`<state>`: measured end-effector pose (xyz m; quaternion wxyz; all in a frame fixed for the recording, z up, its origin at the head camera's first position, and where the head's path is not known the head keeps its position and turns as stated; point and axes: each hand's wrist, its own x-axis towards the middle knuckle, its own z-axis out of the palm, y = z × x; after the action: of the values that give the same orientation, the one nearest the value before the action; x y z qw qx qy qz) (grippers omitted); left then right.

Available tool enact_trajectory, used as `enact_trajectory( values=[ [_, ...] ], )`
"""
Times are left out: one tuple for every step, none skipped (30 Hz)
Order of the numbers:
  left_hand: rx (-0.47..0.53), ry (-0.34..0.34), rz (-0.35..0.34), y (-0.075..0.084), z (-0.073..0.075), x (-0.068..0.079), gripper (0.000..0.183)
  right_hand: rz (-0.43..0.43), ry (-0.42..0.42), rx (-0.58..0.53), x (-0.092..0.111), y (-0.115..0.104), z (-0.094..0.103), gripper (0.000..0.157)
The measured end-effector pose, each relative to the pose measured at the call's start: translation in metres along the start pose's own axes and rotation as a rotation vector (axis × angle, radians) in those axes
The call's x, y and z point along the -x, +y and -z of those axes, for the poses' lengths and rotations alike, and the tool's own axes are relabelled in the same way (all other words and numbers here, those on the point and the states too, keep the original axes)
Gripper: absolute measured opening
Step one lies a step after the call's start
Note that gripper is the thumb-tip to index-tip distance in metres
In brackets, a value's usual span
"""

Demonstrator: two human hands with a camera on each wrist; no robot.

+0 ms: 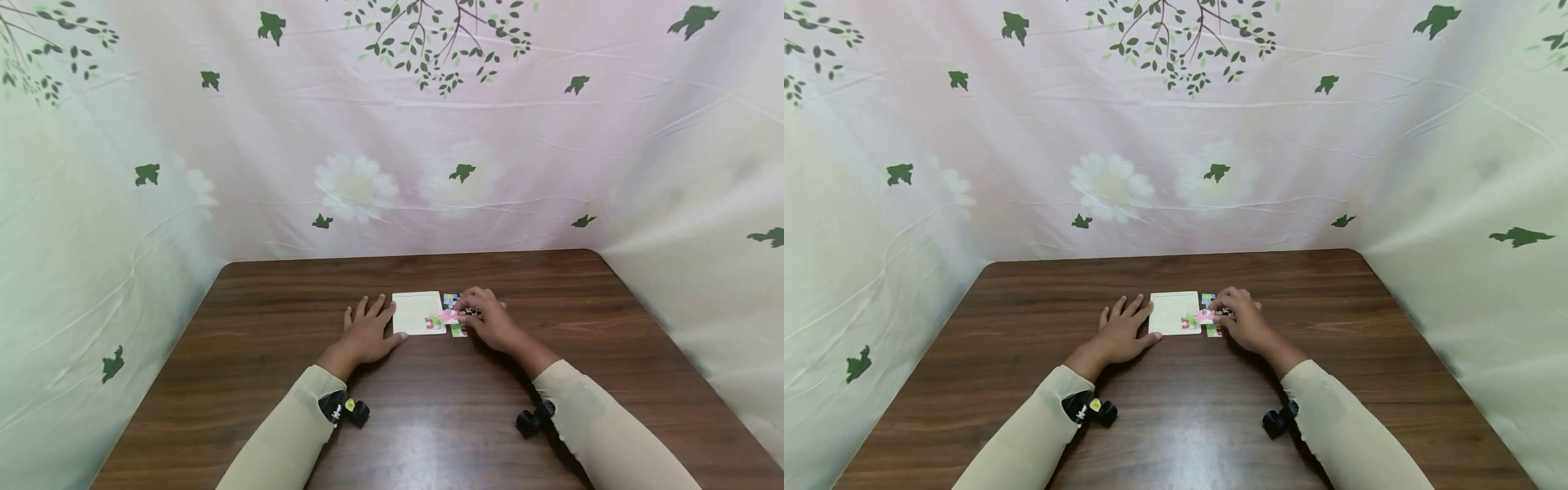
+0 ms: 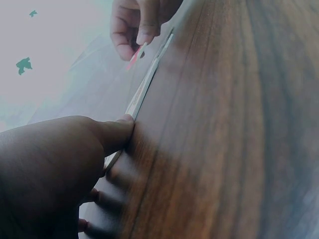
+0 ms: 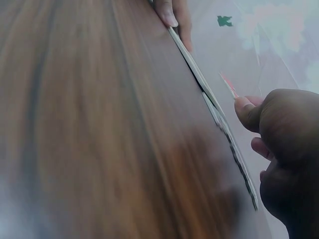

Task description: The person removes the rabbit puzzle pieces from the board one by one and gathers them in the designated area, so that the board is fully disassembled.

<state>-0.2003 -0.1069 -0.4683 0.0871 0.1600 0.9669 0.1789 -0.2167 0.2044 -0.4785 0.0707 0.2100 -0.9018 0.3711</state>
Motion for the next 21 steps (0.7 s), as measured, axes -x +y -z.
enact_trajectory(
  values=[
    [0.004, -0.004, 0.000, 0.000, 0.000, -0.001, 0.079, -0.009, -0.004, 0.002, 0.001, 0.001, 0.002, 0.012],
    [0.010, -0.007, -0.001, -0.001, -0.001, -0.001, 0.079, -0.019, -0.010, 0.005, 0.003, 0.003, 0.005, 0.013],
    [0.011, -0.006, -0.004, -0.001, -0.001, -0.001, 0.078, -0.029, -0.016, 0.007, 0.004, 0.004, 0.007, 0.013],
    [0.013, -0.004, -0.007, -0.001, -0.001, -0.001, 0.079, -0.040, -0.020, 0.010, 0.005, 0.005, 0.009, 0.013],
    [0.013, -0.005, -0.009, -0.002, -0.001, -0.001, 0.079, -0.048, -0.024, 0.014, 0.007, 0.007, 0.011, 0.014],
    [0.011, -0.007, -0.009, -0.002, -0.001, -0.001, 0.079, -0.055, -0.027, 0.017, 0.008, 0.008, 0.014, 0.014],
    [0.010, -0.010, -0.009, -0.002, -0.001, -0.001, 0.079, -0.062, -0.028, 0.024, 0.010, 0.011, 0.016, 0.013],
    [0.006, -0.008, -0.011, -0.001, -0.001, -0.001, 0.079, -0.068, -0.030, 0.025, 0.012, 0.013, 0.018, 0.013],
    [0.008, -0.007, -0.010, -0.001, -0.002, -0.001, 0.079, -0.075, -0.031, 0.026, 0.014, 0.015, 0.020, 0.014],
    [0.007, -0.008, -0.007, -0.001, -0.001, -0.001, 0.080, -0.075, -0.030, 0.029, 0.016, 0.017, 0.023, 0.014],
    [0.005, -0.009, -0.003, 0.000, -0.001, -0.001, 0.080, -0.077, -0.029, 0.029, 0.018, 0.019, 0.025, 0.015],
    [0.002, -0.009, 0.000, 0.000, -0.001, -0.002, 0.080, -0.079, -0.026, 0.027, 0.019, 0.022, 0.028, 0.014],
    [-0.001, -0.008, 0.002, 0.000, -0.001, -0.001, 0.080, -0.084, -0.024, 0.028, 0.021, 0.023, 0.030, 0.014],
    [-0.003, -0.006, 0.004, 0.001, -0.001, -0.001, 0.080, -0.088, -0.024, 0.025, 0.023, 0.025, 0.033, 0.014],
    [-0.005, -0.006, 0.005, 0.001, -0.001, -0.001, 0.080, -0.090, -0.022, 0.022, 0.024, 0.026, 0.035, 0.014],
    [-0.014, -0.005, 0.007, 0.002, 0.000, -0.001, 0.080, -0.092, -0.020, 0.017, 0.026, 0.027, 0.037, 0.014],
    [-0.013, -0.003, 0.007, 0.002, 0.000, 0.000, 0.080, -0.095, -0.019, 0.011, 0.028, 0.027, 0.039, 0.013],
    [-0.013, -0.003, 0.007, 0.001, 0.000, -0.001, 0.080, -0.097, -0.019, 0.007, 0.029, 0.028, 0.041, 0.012],
    [-0.012, -0.002, 0.007, 0.001, -0.001, -0.001, 0.080, -0.097, -0.020, 0.006, 0.030, 0.028, 0.042, 0.012],
    [-0.009, -0.002, 0.008, 0.001, 0.000, 0.000, 0.080, -0.096, -0.021, 0.003, 0.031, 0.028, 0.043, 0.012],
    [-0.008, -0.001, 0.007, 0.001, -0.001, 0.000, 0.080, -0.095, -0.024, -0.001, 0.031, 0.028, 0.044, 0.012]
  ],
)
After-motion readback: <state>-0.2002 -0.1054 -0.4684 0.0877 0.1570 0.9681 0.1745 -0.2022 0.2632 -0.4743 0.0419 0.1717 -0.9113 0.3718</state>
